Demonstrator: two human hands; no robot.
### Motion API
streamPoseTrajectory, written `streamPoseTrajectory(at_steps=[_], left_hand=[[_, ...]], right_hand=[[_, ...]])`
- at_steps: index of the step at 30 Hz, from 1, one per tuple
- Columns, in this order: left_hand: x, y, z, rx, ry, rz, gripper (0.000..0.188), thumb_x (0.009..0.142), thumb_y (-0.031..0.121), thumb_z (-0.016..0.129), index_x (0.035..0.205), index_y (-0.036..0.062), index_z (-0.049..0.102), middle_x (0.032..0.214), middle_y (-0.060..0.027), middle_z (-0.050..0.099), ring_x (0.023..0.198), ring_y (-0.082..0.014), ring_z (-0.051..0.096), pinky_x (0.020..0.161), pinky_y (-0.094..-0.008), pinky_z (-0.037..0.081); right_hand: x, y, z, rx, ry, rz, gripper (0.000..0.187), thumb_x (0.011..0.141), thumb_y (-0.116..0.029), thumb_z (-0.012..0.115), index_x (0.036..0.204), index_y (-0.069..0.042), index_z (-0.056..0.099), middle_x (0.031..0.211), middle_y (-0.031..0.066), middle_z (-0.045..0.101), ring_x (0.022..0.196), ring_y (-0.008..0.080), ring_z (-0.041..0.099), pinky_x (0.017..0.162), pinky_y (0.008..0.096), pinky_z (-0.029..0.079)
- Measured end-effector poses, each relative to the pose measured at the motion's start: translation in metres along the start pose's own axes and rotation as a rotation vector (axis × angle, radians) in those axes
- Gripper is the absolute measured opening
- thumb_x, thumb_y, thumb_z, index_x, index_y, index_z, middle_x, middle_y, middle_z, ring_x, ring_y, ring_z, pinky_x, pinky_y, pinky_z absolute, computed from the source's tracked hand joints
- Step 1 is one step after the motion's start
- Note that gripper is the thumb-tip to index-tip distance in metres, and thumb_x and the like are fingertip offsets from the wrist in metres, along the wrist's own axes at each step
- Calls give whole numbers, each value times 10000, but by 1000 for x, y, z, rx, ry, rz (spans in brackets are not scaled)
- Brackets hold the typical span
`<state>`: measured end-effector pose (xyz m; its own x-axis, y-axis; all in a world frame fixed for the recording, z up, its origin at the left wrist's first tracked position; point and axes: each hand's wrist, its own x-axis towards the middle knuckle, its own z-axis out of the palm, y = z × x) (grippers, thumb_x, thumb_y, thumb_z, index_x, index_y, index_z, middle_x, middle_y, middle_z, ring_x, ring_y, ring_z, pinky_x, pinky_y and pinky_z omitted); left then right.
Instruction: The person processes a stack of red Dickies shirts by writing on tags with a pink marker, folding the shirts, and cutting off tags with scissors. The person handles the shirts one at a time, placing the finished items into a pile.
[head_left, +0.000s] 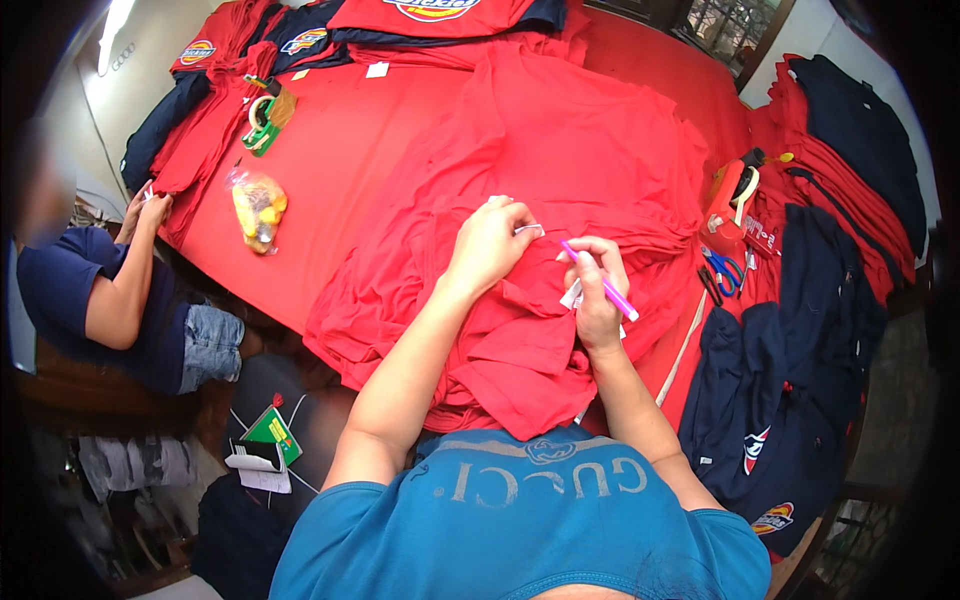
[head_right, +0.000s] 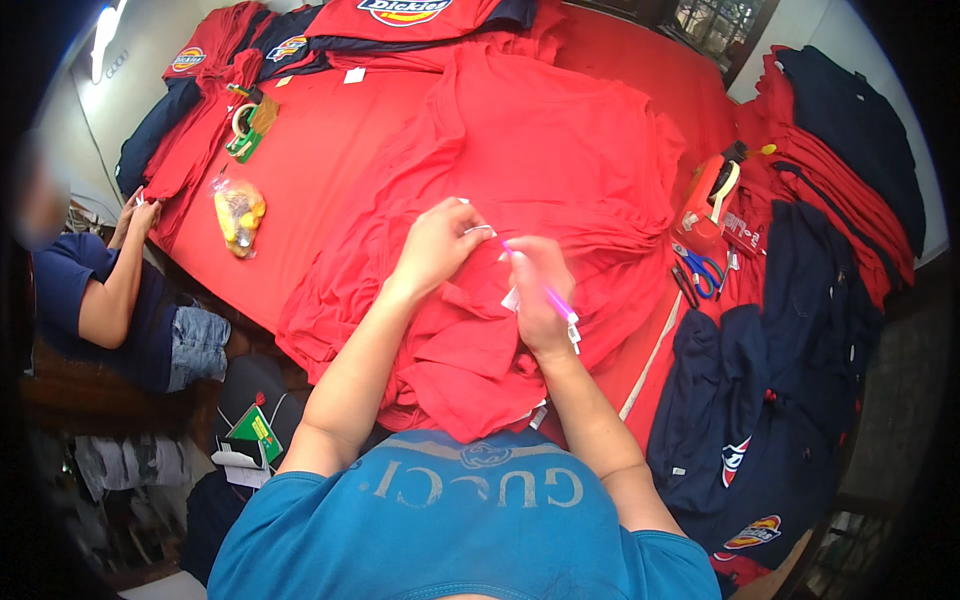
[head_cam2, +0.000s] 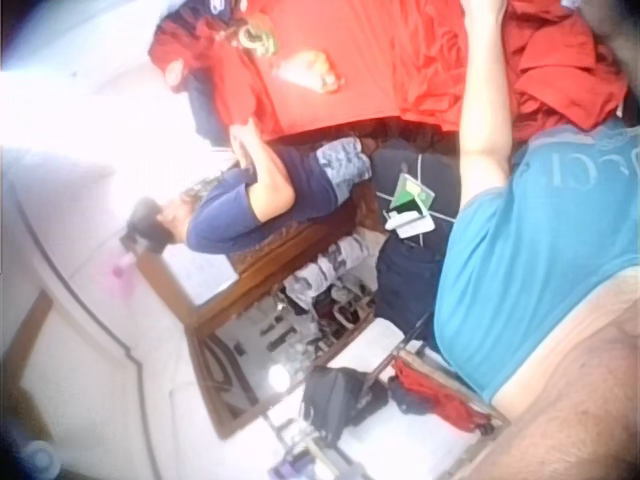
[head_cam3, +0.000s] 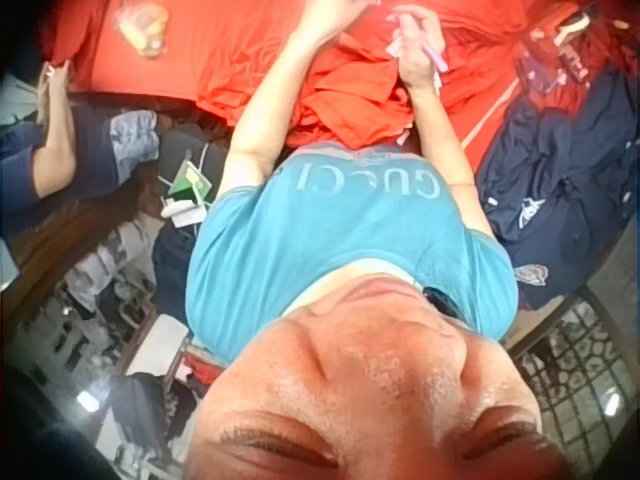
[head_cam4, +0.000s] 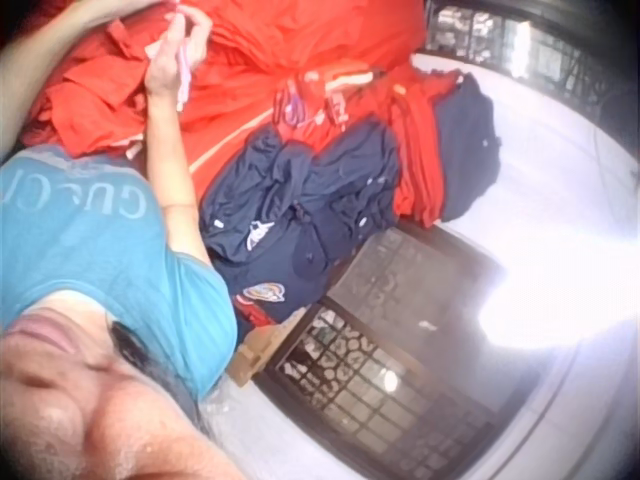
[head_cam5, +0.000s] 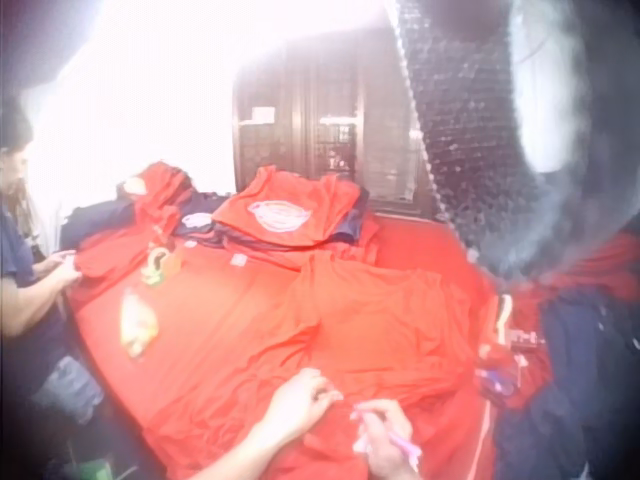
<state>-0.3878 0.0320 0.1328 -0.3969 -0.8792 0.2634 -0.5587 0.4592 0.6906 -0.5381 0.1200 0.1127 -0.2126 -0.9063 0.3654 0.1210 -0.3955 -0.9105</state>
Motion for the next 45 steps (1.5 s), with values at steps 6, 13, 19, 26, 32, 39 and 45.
streamPoseTrajectory(at_steps=[6, 13, 19, 26, 32, 39, 45], left_hand=[[-8, 18, -22, -504, -144, -340, 259, 910, 211, 612, 908, -42, 668, 700, -27, 604, 649, -91, 547, 619, -264, 445], [-16, 30, -27, -442, -154, -207, 240, 953, 202, 563, 932, -28, 629, 762, -24, 599, 710, -98, 535, 670, -268, 455], [-45, 54, -13, -338, -56, -21, 237, 931, 228, 601, 977, -4, 617, 836, -167, 655, 777, -223, 641, 702, -329, 485], [-91, 78, -51, 269, -454, 88, 326, 892, 359, 626, 959, 40, 631, 875, -172, 675, 816, -371, 657, 712, -448, 516], [-31, 10, -23, 217, 395, 130, 135, 830, 103, 657, 944, 33, 639, 936, -158, 619, 936, -356, 605, 777, -413, 496], [-18, 0, -18, 16, 196, -41, 134, 870, 127, 638, 930, 13, 671, 917, -109, 615, 747, -258, 622, 691, -368, 506], [-32, 18, -27, -414, 0, -299, 218, 915, 159, 583, 914, -40, 673, 903, -79, 596, 805, -143, 613, 737, -300, 486]], right_hand=[[4, -3, 8, -67, 64, 22, 95, 953, -74, 524, 936, -8, 590, 754, 22, 575, 615, 64, 492, 547, 234, 410], [8, -1, 12, 16, 74, -14, 85, 963, -69, 512, 999, -9, 559, 853, 36, 584, 667, 64, 531, 569, 210, 428], [-1, 0, 14, -123, 102, -198, 235, 958, -118, 540, 1154, 9, 518, 1049, 100, 580, 878, 148, 593, 763, 263, 480], [-28, -2, -18, -163, 23, -69, 245, 930, -80, 533, 1146, 36, 543, 992, 119, 596, 673, 140, 594, 590, 258, 472], [-3, -22, -5, -151, -111, -41, 193, 923, -61, 509, 1051, 26, 624, 911, 90, 635, 619, 109, 580, 549, 235, 445], [20, -20, 18, -170, -45, -4, 155, 919, -71, 544, 940, 13, 673, 780, 61, 652, 604, 89, 577, 547, 235, 440], [19, -13, 21, -332, -66, -114, 109, 889, -43, 583, 874, 13, 675, 723, 76, 633, 611, 138, 596, 553, 276, 452]])
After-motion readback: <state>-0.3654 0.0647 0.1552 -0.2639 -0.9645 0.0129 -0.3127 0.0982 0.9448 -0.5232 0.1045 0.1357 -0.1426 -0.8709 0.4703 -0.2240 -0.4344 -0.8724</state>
